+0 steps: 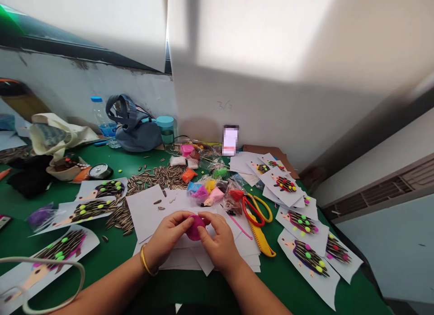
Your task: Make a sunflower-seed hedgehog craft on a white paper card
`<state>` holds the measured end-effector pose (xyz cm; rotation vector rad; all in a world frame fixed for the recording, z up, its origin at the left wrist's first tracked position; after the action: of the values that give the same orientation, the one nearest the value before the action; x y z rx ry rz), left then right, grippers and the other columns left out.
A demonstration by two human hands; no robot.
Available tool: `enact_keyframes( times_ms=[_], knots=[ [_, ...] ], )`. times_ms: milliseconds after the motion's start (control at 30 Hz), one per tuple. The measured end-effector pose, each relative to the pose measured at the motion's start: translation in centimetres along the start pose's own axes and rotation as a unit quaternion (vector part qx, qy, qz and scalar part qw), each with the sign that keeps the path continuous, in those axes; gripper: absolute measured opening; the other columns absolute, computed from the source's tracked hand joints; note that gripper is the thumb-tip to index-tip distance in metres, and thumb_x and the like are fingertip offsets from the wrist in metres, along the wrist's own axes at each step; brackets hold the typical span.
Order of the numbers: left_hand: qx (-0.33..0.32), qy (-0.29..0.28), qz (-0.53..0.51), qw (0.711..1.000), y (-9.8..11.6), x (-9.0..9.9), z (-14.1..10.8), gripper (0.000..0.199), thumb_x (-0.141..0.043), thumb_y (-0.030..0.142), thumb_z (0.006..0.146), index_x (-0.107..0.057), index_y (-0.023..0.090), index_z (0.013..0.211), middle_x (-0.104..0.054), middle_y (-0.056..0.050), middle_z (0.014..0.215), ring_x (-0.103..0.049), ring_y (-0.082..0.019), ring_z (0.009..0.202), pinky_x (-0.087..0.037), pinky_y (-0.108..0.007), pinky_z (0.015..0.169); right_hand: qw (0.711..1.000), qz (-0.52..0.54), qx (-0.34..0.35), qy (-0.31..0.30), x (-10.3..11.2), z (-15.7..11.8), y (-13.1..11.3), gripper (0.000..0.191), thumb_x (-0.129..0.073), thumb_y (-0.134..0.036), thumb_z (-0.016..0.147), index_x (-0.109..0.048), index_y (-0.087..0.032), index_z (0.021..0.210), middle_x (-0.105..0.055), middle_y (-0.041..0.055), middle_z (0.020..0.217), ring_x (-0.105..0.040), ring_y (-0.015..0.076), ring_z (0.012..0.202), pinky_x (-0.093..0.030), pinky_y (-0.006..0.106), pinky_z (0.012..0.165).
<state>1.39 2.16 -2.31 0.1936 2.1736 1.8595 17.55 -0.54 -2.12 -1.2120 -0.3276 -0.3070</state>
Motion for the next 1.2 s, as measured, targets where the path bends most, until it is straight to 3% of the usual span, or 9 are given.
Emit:
enact_keyframes(
  times_ms=[133,300,500,600,667,900,1000,1067,1200],
  knots=[
    [-0.015,-0.007,0.018,1.0,0.22,-0.03,0.0,0.035,-0.069,0.046,0.079,-0.07,0.015,0.097,-0.072,-0.008,0.093,-0.066,-0.02,0.082,-0.054,-0.031,0.074,1.0,0.002,0.008,-0.009,-0.12,0.16,-0.3,0.022,-0.055,-0.025,0.091,-0.066,-0.024,0.11,-0.069,0.0063,0.102,-0.063,0.0214,0.095,-0.051,0.037,0.087],
    [-0.042,0.006,0.099,0.994,0.42,0.2,0.02,0.028,-0.064,0.041,0.082,-0.073,0.015,0.08,-0.072,-0.006,0.078,-0.064,-0.019,0.074,-0.053,-0.03,0.07,1.0,-0.016,0.004,-0.005,-0.1,0.09,-0.24,0.03,-0.055,-0.022,0.088,-0.062,-0.024,0.118,-0.068,0.0053,0.099,-0.063,0.0206,0.093,-0.05,0.036,0.088],
    [-0.064,0.014,0.096,0.993,0.31,0.25,-0.04,0.038,-0.071,0.032,0.075,-0.07,0.019,0.111,-0.073,-0.006,0.094,-0.066,-0.02,0.084,-0.054,-0.033,0.078,1.0,-0.012,-0.014,0.007,-0.16,-0.08,0.23,0.034,-0.055,-0.023,0.087,-0.058,-0.023,0.121,-0.064,0.0032,0.093,-0.062,0.0194,0.09,-0.05,0.035,0.087],
    [-0.073,0.015,0.119,0.99,0.2,0.14,-0.06,0.019,-0.067,0.031,0.079,-0.073,0.017,0.091,-0.072,-0.006,0.088,-0.066,-0.019,0.079,-0.054,-0.03,0.073,1.0,-0.006,-0.013,-0.012,-0.34,-0.16,0.3,0.037,-0.055,-0.024,0.088,-0.057,-0.023,0.124,-0.064,0.0037,0.095,-0.062,0.0195,0.091,-0.05,0.035,0.088],
    [-0.064,0.027,0.119,0.99,0.13,0.18,-0.07,0.017,-0.065,0.032,0.081,-0.072,0.016,0.082,-0.071,-0.006,0.082,-0.065,-0.019,0.075,-0.054,-0.029,0.068,1.0,0.001,-0.021,-0.01,-0.34,-0.15,0.39,0.037,-0.056,-0.027,0.088,-0.056,-0.023,0.125,-0.065,0.0046,0.098,-0.062,0.0202,0.093,-0.05,0.036,0.089],
    [-0.093,0.032,0.097,0.99,0.22,0.36,-0.11,0.029,-0.067,0.032,0.08,-0.069,0.019,0.106,-0.068,-0.005,0.091,-0.065,-0.019,0.081,-0.054,-0.031,0.074,0.997,-0.017,-0.058,-0.038,-0.59,0.2,0.18,0.01,-0.058,-0.028,0.087,-0.064,-0.021,0.084,-0.067,0.0033,0.084,-0.062,0.0204,0.084,-0.049,0.032,0.076],
    [-0.125,0.022,0.154,0.98,0.48,0.33,-0.09,0.015,-0.065,0.033,0.082,-0.072,0.019,0.082,-0.066,-0.005,0.086,-0.063,-0.019,0.083,-0.053,-0.031,0.076,0.998,-0.032,-0.04,-0.041,-0.71,0.24,-0.1,0.009,-0.059,-0.027,0.086,-0.063,-0.021,0.081,-0.067,0.0026,0.082,-0.061,0.02,0.082,-0.048,0.031,0.075],
    [-0.123,0.028,0.177,0.976,0.51,0.4,-0.04,0.02,-0.063,0.034,0.084,-0.07,0.018,0.074,-0.066,-0.005,0.08,-0.063,-0.019,0.08,-0.052,-0.03,0.074,0.998,-0.028,-0.035,-0.042,-0.73,0.22,-0.12,0.01,-0.057,-0.028,0.087,-0.064,-0.021,0.083,-0.067,0.0028,0.083,-0.061,0.0198,0.082,-0.047,0.031,0.075],
    [-0.113,0.033,0.167,0.979,0.28,0.46,0.03,0.024,-0.056,0.035,0.089,-0.073,0.019,0.094,-0.071,-0.006,0.091,-0.065,-0.02,0.085,-0.052,-0.032,0.08,0.998,-0.015,-0.04,-0.039,-0.61,0.19,0.09,0.014,-0.051,-0.028,0.089,-0.062,-0.021,0.086,-0.066,0.0034,0.084,-0.06,0.0198,0.083,-0.047,0.031,0.075]
  ],
)
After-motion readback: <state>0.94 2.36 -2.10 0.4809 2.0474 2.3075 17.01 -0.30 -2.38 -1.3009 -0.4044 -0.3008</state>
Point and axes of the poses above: each hand's wrist, its own z-axis towards the middle knuckle, its own x-axis out of the back of the hand, y = z × x, the point moved 3 cm from there along z, towards the middle knuckle
